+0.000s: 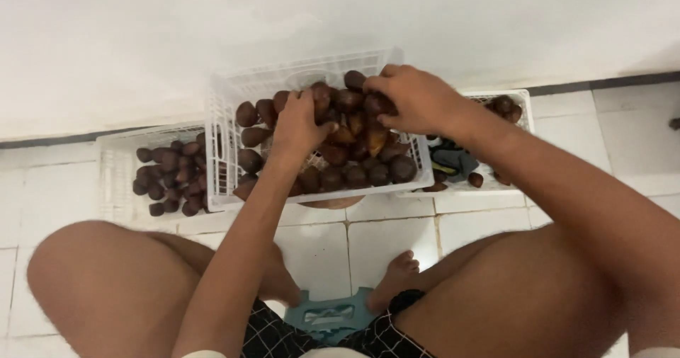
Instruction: The person sits on the floor and wipes brown nuts with a gray cloth, handling them one by one. They transfer the cleaned nuts into a separate white plastic crate.
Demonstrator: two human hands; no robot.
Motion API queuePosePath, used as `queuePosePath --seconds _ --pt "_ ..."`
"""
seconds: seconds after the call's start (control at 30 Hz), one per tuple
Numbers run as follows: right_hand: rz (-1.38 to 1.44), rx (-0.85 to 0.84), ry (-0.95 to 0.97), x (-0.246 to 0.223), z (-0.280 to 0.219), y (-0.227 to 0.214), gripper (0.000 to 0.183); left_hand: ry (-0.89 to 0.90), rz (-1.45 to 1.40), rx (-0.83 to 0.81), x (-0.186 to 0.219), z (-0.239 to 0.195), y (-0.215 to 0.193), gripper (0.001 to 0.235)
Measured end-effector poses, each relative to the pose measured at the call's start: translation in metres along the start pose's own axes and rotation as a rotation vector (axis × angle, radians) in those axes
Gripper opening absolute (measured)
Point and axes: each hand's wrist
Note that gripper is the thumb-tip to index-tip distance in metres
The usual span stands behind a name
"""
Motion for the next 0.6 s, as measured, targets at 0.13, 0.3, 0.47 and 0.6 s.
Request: queuePosePath --seconds 0.13,0.3,0.47,0.6 --pt "-0.094 0.017 -0.102 0.000 0.017 0.024 0.050 -0.130 0.077 -0.136 -0.022 0.000 0.006 0.046" --pt "0.164 -0.002 -0.036 -0.017 0.005 -0.014 0.045 -0.112 0.277 -0.124 -0.023 0.002 -0.001 0.043" --pt "0.298 0.208 -0.218 0.072 -0.022 -0.046 0.035 -0.014 0.483 -0.018 0.041 0.013 -0.041 0.050" --pt "0.460 0.526 0.010 0.182 -0.051 0.009 0.023 0.241 0.355 0.050 0.132 0.041 -0.048 0.038"
Point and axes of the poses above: each hand's wrist, its own z-axis towards the middle knuckle, its own y-axis out of the palm, x = y × z, and after that the axes turned 6 degrees about z, right-handed
